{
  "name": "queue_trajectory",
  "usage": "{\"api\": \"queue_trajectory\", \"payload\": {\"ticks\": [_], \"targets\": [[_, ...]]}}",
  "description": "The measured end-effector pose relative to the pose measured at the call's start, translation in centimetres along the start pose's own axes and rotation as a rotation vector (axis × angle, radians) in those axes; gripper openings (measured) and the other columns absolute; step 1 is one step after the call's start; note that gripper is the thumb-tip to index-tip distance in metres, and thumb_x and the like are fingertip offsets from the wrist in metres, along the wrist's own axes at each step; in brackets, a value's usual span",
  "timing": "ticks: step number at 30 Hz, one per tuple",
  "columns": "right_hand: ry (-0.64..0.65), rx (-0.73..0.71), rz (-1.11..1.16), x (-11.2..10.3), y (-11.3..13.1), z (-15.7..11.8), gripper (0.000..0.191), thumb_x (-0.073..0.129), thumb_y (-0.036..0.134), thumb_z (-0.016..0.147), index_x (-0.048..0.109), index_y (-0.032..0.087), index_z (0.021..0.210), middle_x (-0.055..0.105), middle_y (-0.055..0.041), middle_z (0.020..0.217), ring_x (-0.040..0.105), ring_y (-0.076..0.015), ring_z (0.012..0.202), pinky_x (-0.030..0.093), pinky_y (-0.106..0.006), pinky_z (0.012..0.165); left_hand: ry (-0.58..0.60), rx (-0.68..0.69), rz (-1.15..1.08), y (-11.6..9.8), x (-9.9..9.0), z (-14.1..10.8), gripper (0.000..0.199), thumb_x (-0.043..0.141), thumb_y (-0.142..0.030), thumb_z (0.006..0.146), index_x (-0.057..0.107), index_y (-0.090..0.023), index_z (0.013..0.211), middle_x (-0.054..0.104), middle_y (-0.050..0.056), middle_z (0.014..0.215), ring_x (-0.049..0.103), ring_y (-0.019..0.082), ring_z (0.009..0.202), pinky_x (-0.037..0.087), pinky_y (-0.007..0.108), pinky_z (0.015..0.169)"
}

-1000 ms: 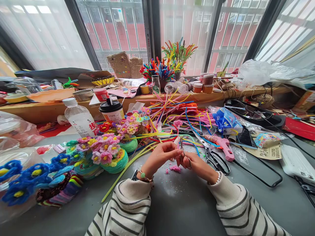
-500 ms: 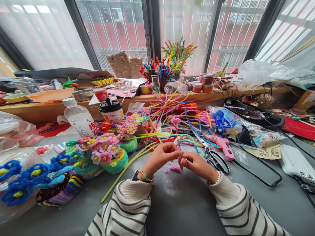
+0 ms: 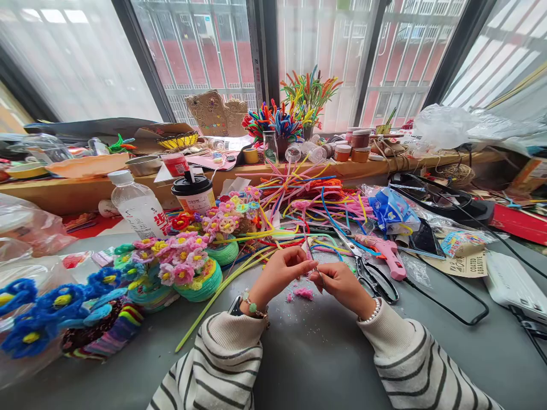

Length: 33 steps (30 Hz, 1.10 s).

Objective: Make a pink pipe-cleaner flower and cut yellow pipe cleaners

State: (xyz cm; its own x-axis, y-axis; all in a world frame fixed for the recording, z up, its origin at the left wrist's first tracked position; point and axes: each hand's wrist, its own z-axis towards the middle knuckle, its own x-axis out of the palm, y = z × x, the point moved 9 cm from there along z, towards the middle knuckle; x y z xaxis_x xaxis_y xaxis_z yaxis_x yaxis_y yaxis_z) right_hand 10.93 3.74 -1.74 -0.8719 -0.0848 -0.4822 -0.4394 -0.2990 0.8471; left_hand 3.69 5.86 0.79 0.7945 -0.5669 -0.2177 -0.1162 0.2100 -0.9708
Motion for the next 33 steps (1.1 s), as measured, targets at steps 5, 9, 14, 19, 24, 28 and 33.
{"api": "queue_trajectory", "payload": {"ticks": [5, 9, 14, 19, 24, 28, 33], "targets": [[-0.149, 0.070, 0.069, -1.8, -1.0, 0.0, 0.049, 0.036, 0.055, 0.074, 0.046, 0.016, 0.047, 0.034, 0.0043, 0.042, 0.032, -0.0075, 0.042, 0.025, -0.021, 0.043, -0.203, -0.021, -0.104, 0.3, -2.0, -0.1, 0.023, 0.057, -0.038, 0.064, 0.052, -0.015, 0.065, 0.046, -0.004, 0.055, 0.043, 0.007, 0.050, 0.036, 0.019, 0.048], [-0.265, 0.127, 0.115, -3.1, -1.8, -0.3, 0.050, 0.035, 0.056, 0.075, 0.048, 0.016, 0.048, 0.027, 0.0056, 0.041, 0.027, -0.0070, 0.040, 0.021, -0.022, 0.041, -0.474, 0.010, -0.230, 0.1, -4.7, -0.8, 0.023, 0.060, -0.036, 0.062, 0.057, -0.014, 0.069, 0.054, -0.001, 0.062, 0.048, 0.008, 0.054, 0.039, 0.020, 0.055], [-0.303, 0.143, 0.125, -3.5, -2.0, -0.5, 0.049, 0.036, 0.055, 0.075, 0.049, 0.015, 0.048, 0.028, 0.0053, 0.041, 0.027, -0.0072, 0.040, 0.021, -0.022, 0.042, -0.630, 0.053, -0.334, 0.1, -6.1, -1.5, 0.024, 0.059, -0.032, 0.063, 0.057, -0.014, 0.078, 0.057, 0.001, 0.070, 0.052, 0.008, 0.059, 0.041, 0.020, 0.056], [-0.371, 0.177, 0.119, -4.3, -2.5, -0.8, 0.049, 0.037, 0.056, 0.074, 0.050, 0.016, 0.049, 0.028, 0.0054, 0.041, 0.028, -0.0070, 0.039, 0.022, -0.022, 0.041, -0.764, 0.140, -0.288, -0.1, -7.6, -2.4, 0.024, 0.057, -0.031, 0.065, 0.050, -0.019, 0.085, 0.054, -0.004, 0.068, 0.052, 0.005, 0.054, 0.041, 0.017, 0.054], [-0.403, 0.182, 0.079, -4.7, -2.7, -0.9, 0.049, 0.036, 0.056, 0.074, 0.051, 0.016, 0.049, 0.028, 0.0052, 0.041, 0.028, -0.0074, 0.040, 0.022, -0.022, 0.040, -0.748, 0.113, -0.229, 0.4, -8.0, -2.3, 0.027, 0.055, -0.036, 0.066, 0.055, -0.017, 0.085, 0.058, 0.001, 0.080, 0.054, 0.008, 0.062, 0.041, 0.017, 0.053], [-0.406, 0.194, 0.080, -4.7, -2.7, -0.9, 0.049, 0.037, 0.056, 0.074, 0.051, 0.016, 0.049, 0.028, 0.0052, 0.041, 0.028, -0.0076, 0.039, 0.022, -0.022, 0.041, -0.694, 0.086, -0.187, 0.4, -7.8, -1.9, 0.029, 0.052, -0.036, 0.069, 0.059, -0.018, 0.090, 0.057, 0.000, 0.070, 0.048, 0.006, 0.054, 0.039, 0.015, 0.048], [-0.427, 0.181, 0.109, -5.2, -2.7, -1.0, 0.048, 0.039, 0.055, 0.073, 0.052, 0.016, 0.049, 0.027, 0.0056, 0.040, 0.028, -0.0072, 0.039, 0.021, -0.022, 0.041, -0.676, 0.144, -0.187, -0.3, -8.9, -1.9, 0.033, 0.052, -0.035, 0.069, 0.056, -0.019, 0.098, 0.061, 0.002, 0.079, 0.054, 0.008, 0.054, 0.045, 0.020, 0.053]]}}
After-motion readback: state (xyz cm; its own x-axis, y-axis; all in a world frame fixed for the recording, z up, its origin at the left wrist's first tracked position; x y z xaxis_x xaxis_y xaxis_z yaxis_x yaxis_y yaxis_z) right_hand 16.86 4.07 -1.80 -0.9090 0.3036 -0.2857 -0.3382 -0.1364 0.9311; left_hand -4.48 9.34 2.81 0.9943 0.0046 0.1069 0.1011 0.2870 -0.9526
